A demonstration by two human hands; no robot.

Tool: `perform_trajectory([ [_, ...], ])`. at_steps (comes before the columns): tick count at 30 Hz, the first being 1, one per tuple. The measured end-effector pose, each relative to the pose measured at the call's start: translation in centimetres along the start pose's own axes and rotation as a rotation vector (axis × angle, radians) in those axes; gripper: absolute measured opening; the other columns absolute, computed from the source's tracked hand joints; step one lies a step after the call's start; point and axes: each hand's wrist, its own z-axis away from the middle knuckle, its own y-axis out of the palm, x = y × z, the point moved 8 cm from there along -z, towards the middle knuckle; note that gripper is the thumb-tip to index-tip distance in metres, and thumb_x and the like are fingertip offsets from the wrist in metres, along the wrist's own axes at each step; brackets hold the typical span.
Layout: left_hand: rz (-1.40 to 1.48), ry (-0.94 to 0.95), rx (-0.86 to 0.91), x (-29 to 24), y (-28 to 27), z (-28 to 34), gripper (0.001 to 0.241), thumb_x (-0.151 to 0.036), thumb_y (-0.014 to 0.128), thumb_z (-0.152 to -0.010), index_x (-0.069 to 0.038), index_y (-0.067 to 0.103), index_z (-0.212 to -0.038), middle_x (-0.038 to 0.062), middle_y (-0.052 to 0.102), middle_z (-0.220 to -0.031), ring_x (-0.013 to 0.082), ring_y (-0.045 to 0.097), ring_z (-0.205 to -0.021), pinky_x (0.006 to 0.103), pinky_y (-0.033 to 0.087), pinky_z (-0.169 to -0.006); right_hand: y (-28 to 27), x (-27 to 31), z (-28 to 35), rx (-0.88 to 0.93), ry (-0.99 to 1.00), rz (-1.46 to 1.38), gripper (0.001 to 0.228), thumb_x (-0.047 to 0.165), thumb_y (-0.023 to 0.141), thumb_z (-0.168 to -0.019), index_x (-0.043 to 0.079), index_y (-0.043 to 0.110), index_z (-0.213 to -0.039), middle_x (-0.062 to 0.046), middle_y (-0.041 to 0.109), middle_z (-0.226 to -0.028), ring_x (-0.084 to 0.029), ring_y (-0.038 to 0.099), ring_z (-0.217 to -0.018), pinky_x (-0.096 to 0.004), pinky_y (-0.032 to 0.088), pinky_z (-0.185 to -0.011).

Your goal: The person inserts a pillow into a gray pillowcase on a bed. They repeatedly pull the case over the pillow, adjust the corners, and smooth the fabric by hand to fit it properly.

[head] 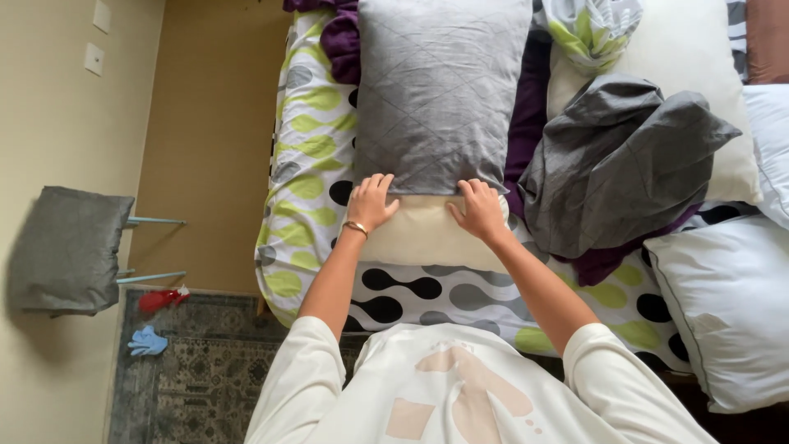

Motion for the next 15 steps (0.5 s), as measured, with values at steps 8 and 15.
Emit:
perform_trajectory([
  [8, -0.31, 0.181, -0.304, -1.0, -1.7, -0.2, 0.012, -0.027, 0.061, -0.091, -0.029, 0.065, -0.102, -0.009, 0.062, -0.083, 0.0133, 0.065, -0.083, 0.0314, 0.05, -0.078, -4.2, 2.7, -0.4, -0.399, -0.34, 0.281, 0.026, 0.007, 0.065, -0.079, 0.019, 0.07, -0.101, 0.001, 0.066, -0.093, -0.021, 0.062, -0.099, -0.034, 0.044, -0.084],
  [15, -0.323, 0.144, -0.187, 0.6, 0.6, 0.4, 0.015, -0.022, 0.056, -0.093, -0.025, 0.062, -0.106, -0.006, 0.06, -0.081, 0.0147, 0.067, -0.072, 0.0316, 0.052, -0.067, -2.3, 3.3, 0.8, 0.561, -0.004, -0.552, 0.017, 0.014, 0.065, -0.093, 0.011, 0.075, -0.107, -0.018, 0.078, -0.102, -0.045, 0.069, -0.104, -0.053, 0.053, -0.093],
])
